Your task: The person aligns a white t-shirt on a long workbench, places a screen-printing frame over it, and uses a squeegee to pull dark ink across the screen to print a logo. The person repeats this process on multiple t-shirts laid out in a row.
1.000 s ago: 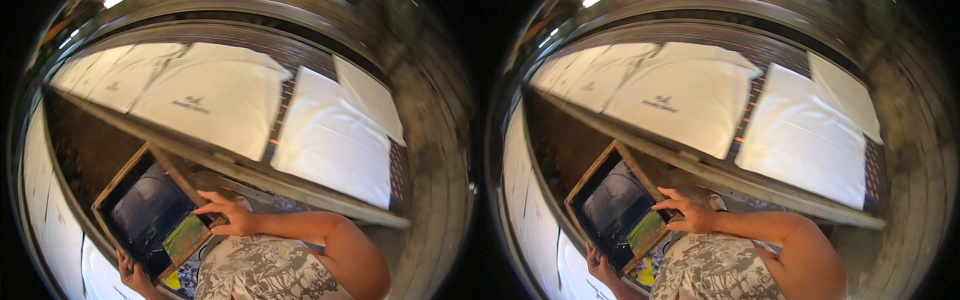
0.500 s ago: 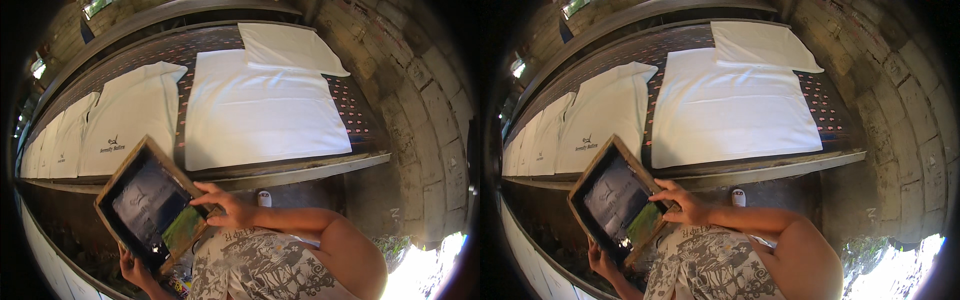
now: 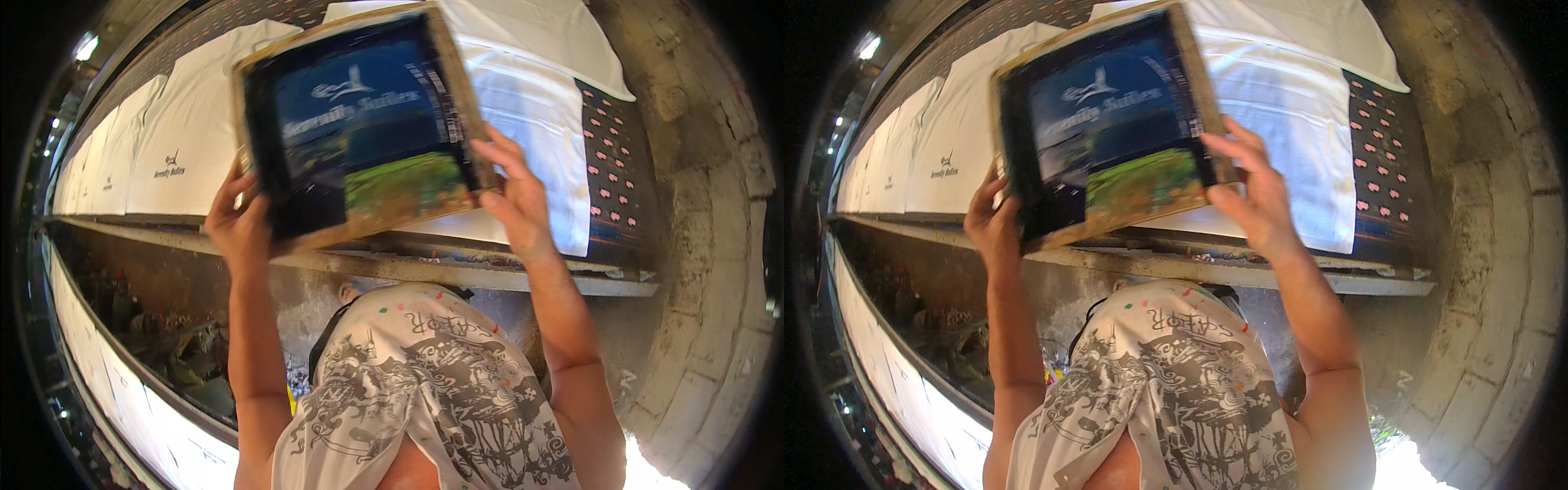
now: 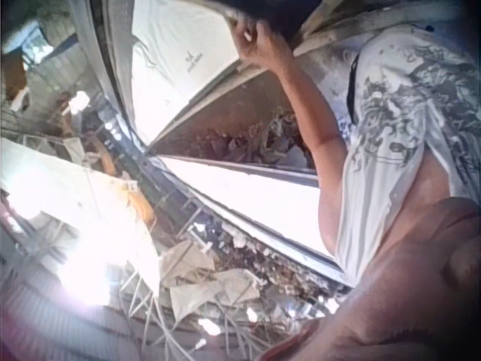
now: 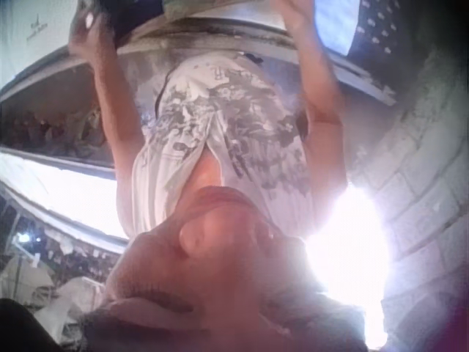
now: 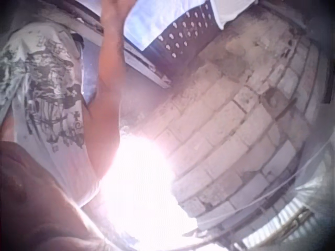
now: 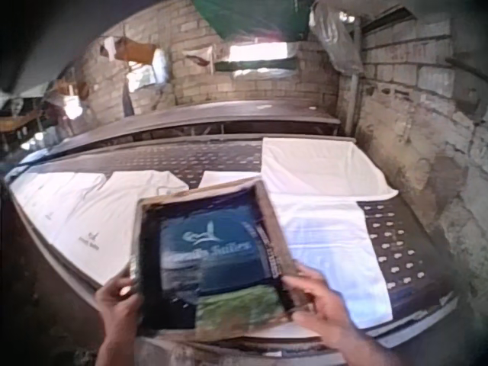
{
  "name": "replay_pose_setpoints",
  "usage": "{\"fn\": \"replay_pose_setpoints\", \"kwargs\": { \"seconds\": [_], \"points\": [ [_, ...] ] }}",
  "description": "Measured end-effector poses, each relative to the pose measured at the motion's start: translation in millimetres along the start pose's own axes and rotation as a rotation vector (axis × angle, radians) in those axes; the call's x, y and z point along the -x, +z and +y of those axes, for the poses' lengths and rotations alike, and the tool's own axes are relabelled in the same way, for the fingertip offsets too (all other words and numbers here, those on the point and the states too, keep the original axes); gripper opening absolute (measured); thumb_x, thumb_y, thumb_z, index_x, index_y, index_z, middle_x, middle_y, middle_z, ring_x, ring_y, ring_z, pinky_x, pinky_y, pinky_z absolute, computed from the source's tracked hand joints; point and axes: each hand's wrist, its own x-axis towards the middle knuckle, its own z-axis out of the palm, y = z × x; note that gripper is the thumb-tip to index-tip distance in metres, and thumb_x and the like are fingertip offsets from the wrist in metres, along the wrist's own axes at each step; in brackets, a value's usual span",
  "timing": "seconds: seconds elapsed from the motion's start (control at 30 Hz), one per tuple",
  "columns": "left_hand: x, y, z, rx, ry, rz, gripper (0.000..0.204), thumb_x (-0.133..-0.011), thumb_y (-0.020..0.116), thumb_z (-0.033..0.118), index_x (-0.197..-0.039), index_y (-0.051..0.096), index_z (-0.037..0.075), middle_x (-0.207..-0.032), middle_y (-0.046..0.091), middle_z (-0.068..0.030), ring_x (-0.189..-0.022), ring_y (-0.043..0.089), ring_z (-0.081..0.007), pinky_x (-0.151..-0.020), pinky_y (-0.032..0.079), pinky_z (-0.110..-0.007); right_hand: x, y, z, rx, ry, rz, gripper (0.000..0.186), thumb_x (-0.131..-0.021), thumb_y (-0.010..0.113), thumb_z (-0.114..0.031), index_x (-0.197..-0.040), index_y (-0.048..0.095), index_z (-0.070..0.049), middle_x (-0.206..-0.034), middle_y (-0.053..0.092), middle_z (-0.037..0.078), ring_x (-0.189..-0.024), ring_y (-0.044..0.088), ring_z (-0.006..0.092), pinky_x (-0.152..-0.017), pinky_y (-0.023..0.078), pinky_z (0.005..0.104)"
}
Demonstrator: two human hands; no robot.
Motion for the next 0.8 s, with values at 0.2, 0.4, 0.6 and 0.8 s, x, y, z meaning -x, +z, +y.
{"fn": "replay_pose_setpoints", "kwargs": {
  "seconds": [0.2,0.4,0.6,0.8],
  "points": [
    [3.0,74.8,-33.0,0.109,-0.051,-0.169,0.030,-0.087,0.070,-0.017,-0.112,0.078,-0.002,-0.170,0.060,-0.0240,-0.135,0.071,-0.0221,-0.099,0.063,-0.031,35.5,-42.7,23.4,-0.013,0.073,0.126,0.071,-0.103,0.080,-0.029,-0.165,0.061,0.001,-0.179,0.038,0.025,-0.160,0.049,0.0337,-0.121,0.051,0.0461],
    [22.3,77.5,-73.8,0.034,-0.004,-0.324,0.030,-0.085,0.069,-0.016,-0.109,0.076,0.001,-0.161,0.066,-0.0245,-0.137,0.071,-0.0263,-0.104,0.062,-0.035,103.9,-27.3,44.2,0.000,0.186,0.234,0.064,-0.105,0.079,-0.021,-0.163,0.062,0.001,-0.177,0.040,0.025,-0.163,0.046,0.0348,-0.128,0.046,0.0499],
    [35.7,73.9,-84.7,-0.074,0.079,-0.374,0.029,-0.081,0.071,-0.014,-0.102,0.075,0.006,-0.155,0.069,-0.0242,-0.146,0.066,-0.0376,-0.121,0.051,-0.045,132.9,-14.6,35.5,0.054,0.253,0.320,0.058,-0.105,0.073,-0.009,-0.161,0.065,0.001,-0.175,0.047,0.024,-0.166,0.044,0.0341,-0.135,0.036,0.0514],
    [43.9,70.6,-88.2,-0.068,0.083,-0.385,0.032,-0.082,0.069,-0.017,-0.103,0.075,0.007,-0.154,0.061,-0.0215,-0.142,0.062,-0.0362,-0.119,0.051,-0.043,136.0,-6.8,34.6,0.123,0.287,0.365,0.056,-0.108,0.074,-0.019,-0.158,0.067,0.004,-0.174,0.053,0.025,-0.167,0.045,0.0362,-0.137,0.033,0.0521]
  ]
}}
